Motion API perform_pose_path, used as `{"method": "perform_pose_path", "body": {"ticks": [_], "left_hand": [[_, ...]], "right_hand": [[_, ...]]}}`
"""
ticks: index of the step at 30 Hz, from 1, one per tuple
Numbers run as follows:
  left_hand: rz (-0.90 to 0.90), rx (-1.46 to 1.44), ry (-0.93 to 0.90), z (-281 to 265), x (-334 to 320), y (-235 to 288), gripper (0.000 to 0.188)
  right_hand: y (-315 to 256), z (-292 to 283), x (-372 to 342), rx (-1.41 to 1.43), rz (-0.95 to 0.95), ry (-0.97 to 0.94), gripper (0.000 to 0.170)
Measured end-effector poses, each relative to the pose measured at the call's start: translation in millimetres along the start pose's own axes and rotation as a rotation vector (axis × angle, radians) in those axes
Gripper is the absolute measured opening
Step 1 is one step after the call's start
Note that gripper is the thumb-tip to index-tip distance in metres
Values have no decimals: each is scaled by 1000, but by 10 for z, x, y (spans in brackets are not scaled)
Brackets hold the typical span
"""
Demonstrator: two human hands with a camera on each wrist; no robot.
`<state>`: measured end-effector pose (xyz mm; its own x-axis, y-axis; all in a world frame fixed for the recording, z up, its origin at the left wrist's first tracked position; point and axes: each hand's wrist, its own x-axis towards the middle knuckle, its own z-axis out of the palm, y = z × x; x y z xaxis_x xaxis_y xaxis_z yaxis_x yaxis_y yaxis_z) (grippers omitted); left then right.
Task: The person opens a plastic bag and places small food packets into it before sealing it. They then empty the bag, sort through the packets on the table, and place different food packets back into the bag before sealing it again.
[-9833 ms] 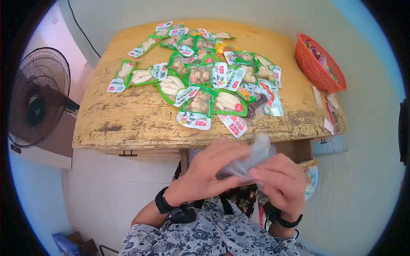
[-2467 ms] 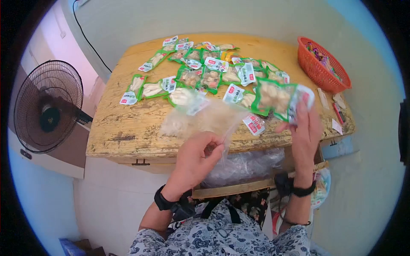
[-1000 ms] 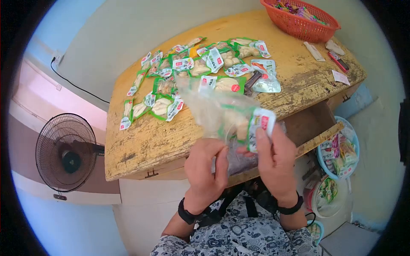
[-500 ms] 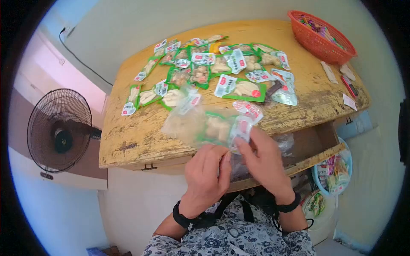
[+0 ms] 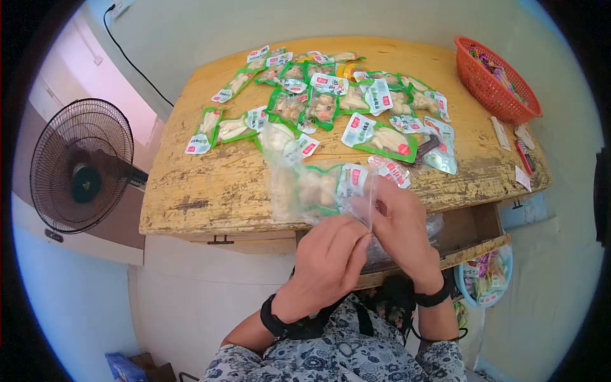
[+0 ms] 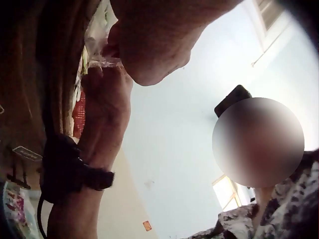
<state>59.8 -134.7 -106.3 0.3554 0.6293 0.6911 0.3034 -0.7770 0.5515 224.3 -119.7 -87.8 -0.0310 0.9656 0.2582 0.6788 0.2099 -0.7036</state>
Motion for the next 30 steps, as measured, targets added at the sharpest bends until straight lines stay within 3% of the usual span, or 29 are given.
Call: {"method": "perform_pose_path", "body": {"ticks": [8, 10, 13, 16, 22, 27, 30], "left_hand": [[-51, 251, -55, -228, 86, 48, 20], [-30, 311, -90, -288, 95, 22, 25], [-172, 228, -29, -253, 19, -20, 42], [-303, 282, -95, -293, -44, -79, 61], [-377, 258, -104, -426, 29, -83, 70], [-262, 286, -132, -422, 23, -113, 69], [-266, 283, -187, -397, -2, -75, 66]], "right_hand": [[-56, 107, 73, -213, -171, -65, 15], [-32, 80, 32, -221, -203, -75, 15], [-90, -57, 9, -205, -163, -174, 16], [-27, -91, -12, -95, -191, -176, 19], [29, -356, 86, -67, -213, -74, 22], [270, -843, 668, -313, -103, 53, 20], [617, -967, 1116, -613, -64, 57, 35]]}}
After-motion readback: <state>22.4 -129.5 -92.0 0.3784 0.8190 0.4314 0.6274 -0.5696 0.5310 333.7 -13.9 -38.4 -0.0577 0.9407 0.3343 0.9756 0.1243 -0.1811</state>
